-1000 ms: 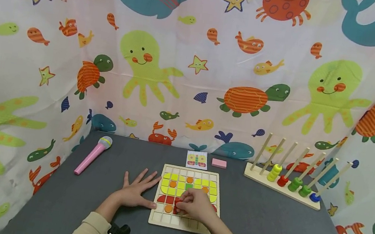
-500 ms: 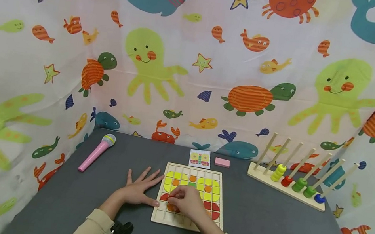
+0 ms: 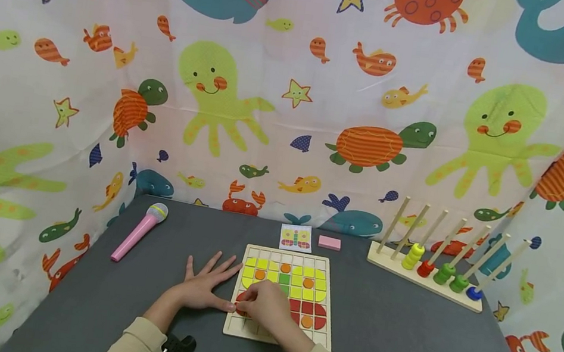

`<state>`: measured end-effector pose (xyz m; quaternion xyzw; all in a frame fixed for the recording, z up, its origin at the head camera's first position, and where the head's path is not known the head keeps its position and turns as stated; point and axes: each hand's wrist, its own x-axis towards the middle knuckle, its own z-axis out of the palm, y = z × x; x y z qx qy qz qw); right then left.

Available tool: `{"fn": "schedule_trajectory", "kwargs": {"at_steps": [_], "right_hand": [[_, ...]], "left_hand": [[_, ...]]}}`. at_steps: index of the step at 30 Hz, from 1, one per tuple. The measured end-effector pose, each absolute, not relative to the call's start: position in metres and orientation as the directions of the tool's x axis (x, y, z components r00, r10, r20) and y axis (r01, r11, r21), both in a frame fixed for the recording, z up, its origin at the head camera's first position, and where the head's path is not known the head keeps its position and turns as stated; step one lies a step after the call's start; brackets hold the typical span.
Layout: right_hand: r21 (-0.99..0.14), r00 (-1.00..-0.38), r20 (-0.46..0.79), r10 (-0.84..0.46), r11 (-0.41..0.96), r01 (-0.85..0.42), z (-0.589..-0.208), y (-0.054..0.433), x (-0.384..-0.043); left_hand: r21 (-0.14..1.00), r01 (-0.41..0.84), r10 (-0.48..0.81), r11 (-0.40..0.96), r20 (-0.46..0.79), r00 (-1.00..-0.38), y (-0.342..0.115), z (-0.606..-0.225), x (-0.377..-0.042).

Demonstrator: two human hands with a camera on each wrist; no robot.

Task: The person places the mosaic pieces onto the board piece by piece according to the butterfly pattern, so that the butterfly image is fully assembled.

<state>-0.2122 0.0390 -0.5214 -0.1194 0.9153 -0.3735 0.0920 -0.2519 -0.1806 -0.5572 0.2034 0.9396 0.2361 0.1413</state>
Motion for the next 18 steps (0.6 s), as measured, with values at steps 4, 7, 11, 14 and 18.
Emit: {"fn": "schedule_trajectory", "kwargs": {"at_steps": [4,7,11,14,18], "right_hand": [[-0.701,-0.953,-0.129,-0.273,0.705,-0.107,-0.521,0.038,-0.213],[-0.706,-0.947,-0.163,-0.277,0.703,-0.085,-0.52,0.039,-0.216],[-0.687,-0.951,-0.184,-0.247,0.724,-0.055,-0.52,0.041,-0.221],[-0.647,-0.965,-0.185,-0.188,0.762,-0.025,-0.522,0.045,-0.226],[-0.654,-0.976,-0.167,-0.142,0.756,0.002,-0.521,0.054,-0.23]], "left_hand": [[0.519,0.314,0.457,0.795,-0.173,-0.872,-0.179,-0.556,-0.251],[0.52,0.317,0.461,0.793,-0.174,-0.87,-0.178,-0.555,-0.251],[0.542,0.336,0.479,0.77,-0.145,-0.865,-0.179,-0.558,-0.252],[0.567,0.334,0.492,0.753,-0.148,-0.858,-0.178,-0.559,-0.252],[0.573,0.317,0.484,0.756,-0.162,-0.86,-0.176,-0.558,-0.252]]}}
